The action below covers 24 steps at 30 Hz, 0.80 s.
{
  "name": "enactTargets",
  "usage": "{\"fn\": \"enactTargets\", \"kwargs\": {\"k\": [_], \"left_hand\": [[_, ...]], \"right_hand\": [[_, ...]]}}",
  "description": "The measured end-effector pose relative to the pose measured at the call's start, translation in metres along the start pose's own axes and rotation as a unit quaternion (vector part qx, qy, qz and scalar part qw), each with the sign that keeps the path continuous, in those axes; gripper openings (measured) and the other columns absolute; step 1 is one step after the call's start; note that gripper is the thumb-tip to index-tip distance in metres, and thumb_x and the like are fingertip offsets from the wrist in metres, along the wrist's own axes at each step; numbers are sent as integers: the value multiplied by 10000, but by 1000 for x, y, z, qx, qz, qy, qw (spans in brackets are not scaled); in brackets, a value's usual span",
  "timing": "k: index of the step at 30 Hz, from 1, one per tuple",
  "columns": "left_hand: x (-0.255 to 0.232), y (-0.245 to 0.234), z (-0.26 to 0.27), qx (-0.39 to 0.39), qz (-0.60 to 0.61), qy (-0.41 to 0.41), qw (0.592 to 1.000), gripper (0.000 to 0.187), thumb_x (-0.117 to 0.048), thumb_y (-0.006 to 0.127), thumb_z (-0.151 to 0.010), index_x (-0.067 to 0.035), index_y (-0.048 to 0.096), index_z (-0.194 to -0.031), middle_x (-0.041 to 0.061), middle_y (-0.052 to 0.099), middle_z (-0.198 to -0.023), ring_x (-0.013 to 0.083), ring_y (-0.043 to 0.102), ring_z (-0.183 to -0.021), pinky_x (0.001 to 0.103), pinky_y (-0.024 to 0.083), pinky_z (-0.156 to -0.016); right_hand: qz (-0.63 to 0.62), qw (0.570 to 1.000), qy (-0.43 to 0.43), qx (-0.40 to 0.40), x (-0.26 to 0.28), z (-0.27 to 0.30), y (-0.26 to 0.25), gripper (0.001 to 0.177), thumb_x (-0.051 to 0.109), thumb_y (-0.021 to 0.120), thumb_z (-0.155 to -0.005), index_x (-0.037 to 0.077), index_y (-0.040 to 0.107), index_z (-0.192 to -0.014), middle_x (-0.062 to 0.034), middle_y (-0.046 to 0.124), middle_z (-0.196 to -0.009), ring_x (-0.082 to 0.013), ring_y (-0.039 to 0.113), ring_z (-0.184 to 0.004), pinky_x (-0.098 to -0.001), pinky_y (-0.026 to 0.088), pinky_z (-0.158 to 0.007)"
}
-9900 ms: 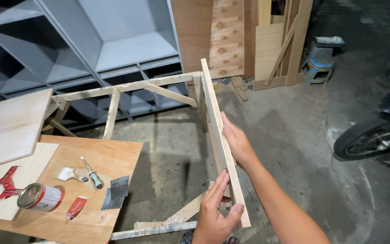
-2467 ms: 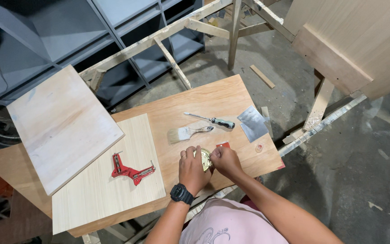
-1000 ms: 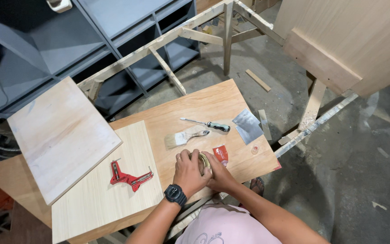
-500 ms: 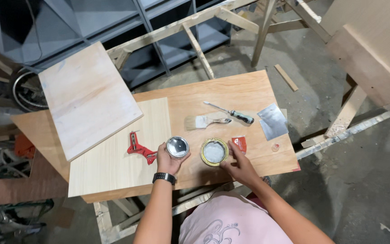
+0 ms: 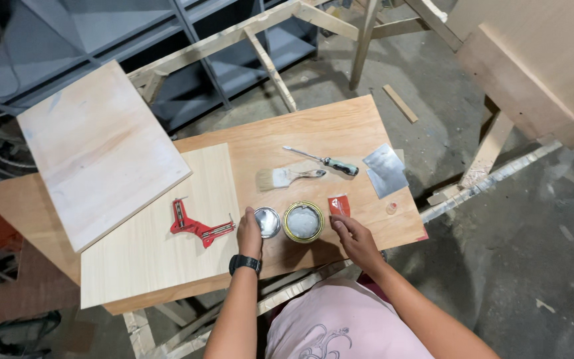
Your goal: The person applies wood filler to the edge of a plywood panel using a small tool, then uses a screwdriver to open a can and mixes the contents before applying it to a small rectangular piece of metal using sandpaper.
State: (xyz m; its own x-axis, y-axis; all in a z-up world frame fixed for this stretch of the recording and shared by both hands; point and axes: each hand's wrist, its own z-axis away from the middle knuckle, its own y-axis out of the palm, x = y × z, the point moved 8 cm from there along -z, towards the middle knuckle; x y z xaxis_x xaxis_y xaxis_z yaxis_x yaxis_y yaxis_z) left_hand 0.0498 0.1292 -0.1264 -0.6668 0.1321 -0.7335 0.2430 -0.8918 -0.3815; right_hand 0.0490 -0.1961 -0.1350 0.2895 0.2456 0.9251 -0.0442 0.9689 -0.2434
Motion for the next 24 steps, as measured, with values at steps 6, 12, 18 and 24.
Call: {"fn": "enactTargets", "kwargs": {"k": [6,12,18,24], "left_hand": [[7,10,-18,14,-157,22,987,875,-730,411,-1091,-132,420,-1730,193,460,-1680,354,334,-1662,446,254,-1385],[10,3,-21,-3,-179,42,983,816,-685,454,-1094,-132,499,-1693,127,497,-1715,320,394,-1638,447,297,-1369],[1,-14,1,-104,-46,143,983,366,-120,775,-972,-97,806,-1337,3,784,-895,125,697,-906,343,595,-964],[-31,-6,44,-42,14,165,985,382,-87,501,-1134,-80,769,-1406,73,591,-586,186,582,-680,329,553,-747]], "right_hand": [[67,996,-15,-54,-7,-8,-17,242,189,768,-1024,232,876,-1237,-32,854,-1011,-162,809,-936,-327,674,-774],[79,990,-33,-114,-26,-30,-38,254,102,810,-956,234,885,-1159,1,831,-889,-99,690,-799,-298,593,-775],[-82,991,27,-103,-20,-38,-43,229,96,584,-1124,80,808,-1167,-75,691,-706,-136,617,-645,-275,579,-648],[-89,987,25,-130,-23,-53,-72,165,145,684,-1095,48,808,-1144,-129,713,-660,-162,674,-562,-282,584,-563]]}}
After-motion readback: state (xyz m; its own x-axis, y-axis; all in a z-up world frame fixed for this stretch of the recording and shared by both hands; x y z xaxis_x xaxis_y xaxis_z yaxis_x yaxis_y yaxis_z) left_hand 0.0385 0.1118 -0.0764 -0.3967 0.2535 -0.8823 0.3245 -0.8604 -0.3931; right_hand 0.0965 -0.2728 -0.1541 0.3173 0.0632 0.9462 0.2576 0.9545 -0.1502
